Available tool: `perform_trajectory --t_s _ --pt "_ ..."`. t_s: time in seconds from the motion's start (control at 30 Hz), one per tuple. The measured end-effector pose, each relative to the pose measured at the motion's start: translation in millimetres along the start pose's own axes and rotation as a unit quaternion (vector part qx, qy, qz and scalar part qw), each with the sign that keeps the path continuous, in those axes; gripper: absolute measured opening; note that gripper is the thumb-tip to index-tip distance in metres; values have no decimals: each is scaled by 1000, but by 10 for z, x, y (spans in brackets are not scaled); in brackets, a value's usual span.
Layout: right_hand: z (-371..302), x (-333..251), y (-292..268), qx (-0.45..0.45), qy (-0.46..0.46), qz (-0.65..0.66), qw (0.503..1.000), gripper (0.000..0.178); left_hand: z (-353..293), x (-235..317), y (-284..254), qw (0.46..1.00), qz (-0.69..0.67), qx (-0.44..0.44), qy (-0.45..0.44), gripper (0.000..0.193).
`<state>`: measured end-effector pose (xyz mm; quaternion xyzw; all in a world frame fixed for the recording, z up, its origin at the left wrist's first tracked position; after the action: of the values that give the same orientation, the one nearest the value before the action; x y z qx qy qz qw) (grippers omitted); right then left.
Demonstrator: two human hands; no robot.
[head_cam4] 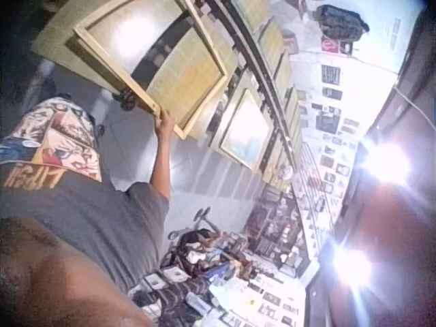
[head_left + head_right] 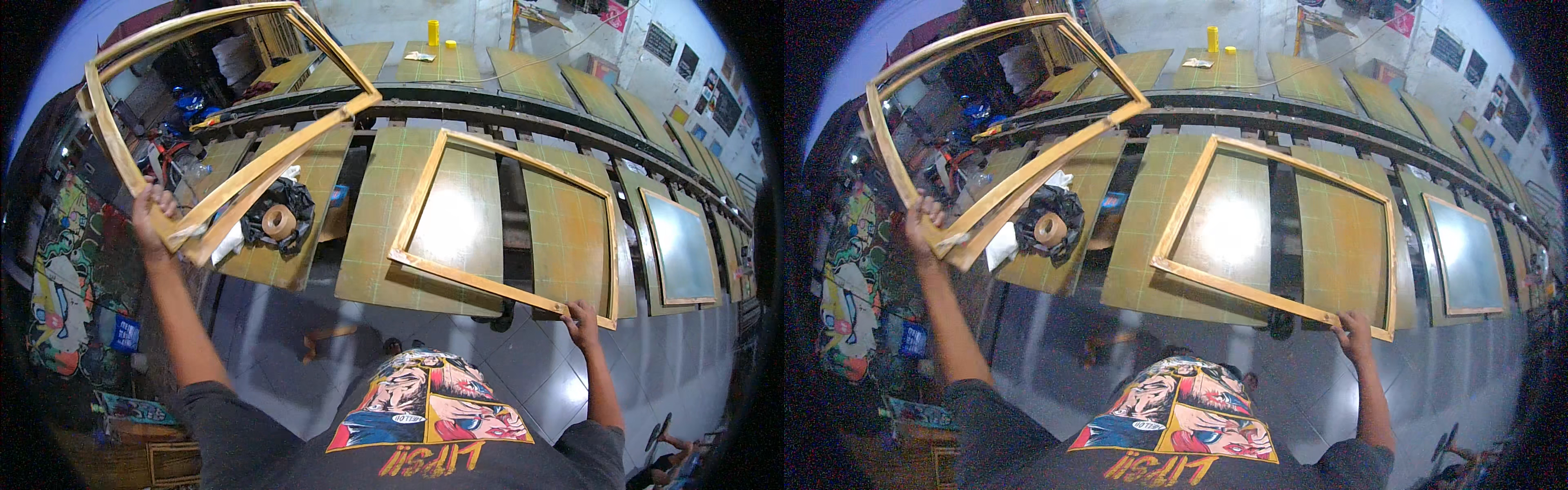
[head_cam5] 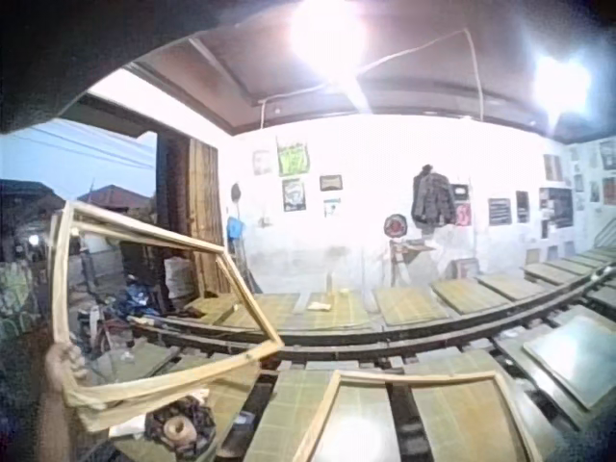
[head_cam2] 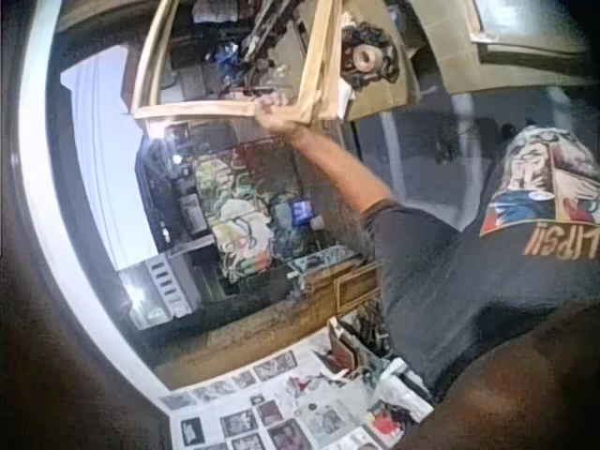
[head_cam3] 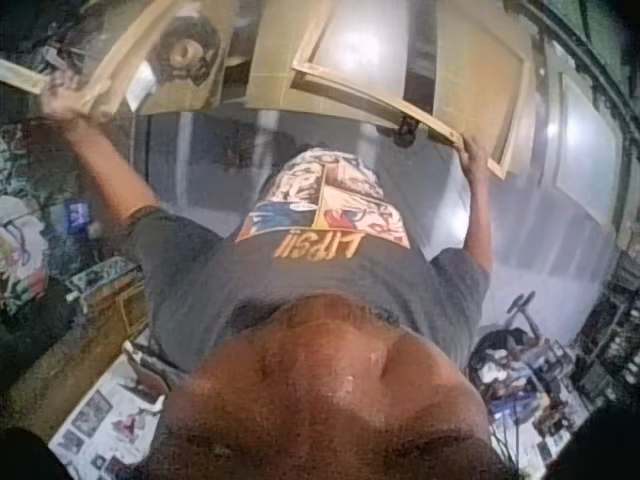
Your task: The person picks up wooden frames, places them on a table, and applies tape to the edges of the mesh by hand.
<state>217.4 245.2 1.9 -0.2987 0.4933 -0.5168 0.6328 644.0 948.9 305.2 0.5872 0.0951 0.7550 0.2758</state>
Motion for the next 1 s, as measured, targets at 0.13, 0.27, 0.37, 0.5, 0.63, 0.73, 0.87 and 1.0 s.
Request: perform_trajectory --t_s 0.13,0.27,0.37,0.5,0.63,0.73,0.87,1.0 --pt "57 -214 85 -7 11 -25 1000 34 607 -805 -319 991 -81 102 10 14" --pt "105 -414 122 -19 56 -65 996 37 1183 -1391 -427 981 -149 124 6 24" --pt "66 -557 108 -25 117 -112 986 44 1379 -1742 -222 971 -169 169 -4 23" --pt "-52 -838 189 53 142 -162 975 56 1655 -2135 -237 949 -235 211 -13 21" --pt "-479 -1146 340 60 171 -166 969 61 1832 -2537 -144 934 -230 272 -25 22" --pt "-895 -1299 508 32 242 -115 963 63 2039 -2898 -356 919 -210 329 -47 21" --pt "-1501 -1512 609 29 321 -85 943 61 2138 -3212 -452 917 -133 367 -77 29" --pt "-2001 -1700 567 10 397 -61 916 54 2147 -3628 -726 912 -116 367 -144 30"
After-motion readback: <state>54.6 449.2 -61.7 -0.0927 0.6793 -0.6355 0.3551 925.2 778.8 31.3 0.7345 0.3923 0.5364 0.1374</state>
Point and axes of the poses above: each hand's wrist, its own z-axis towards the middle knuckle, its own y-axis out of the palm, x = y × z, the point moved 6 cm from there along z, towards the middle knuckle, and after that the axes turned 12 degrees about -y, right-handed, at the moved point
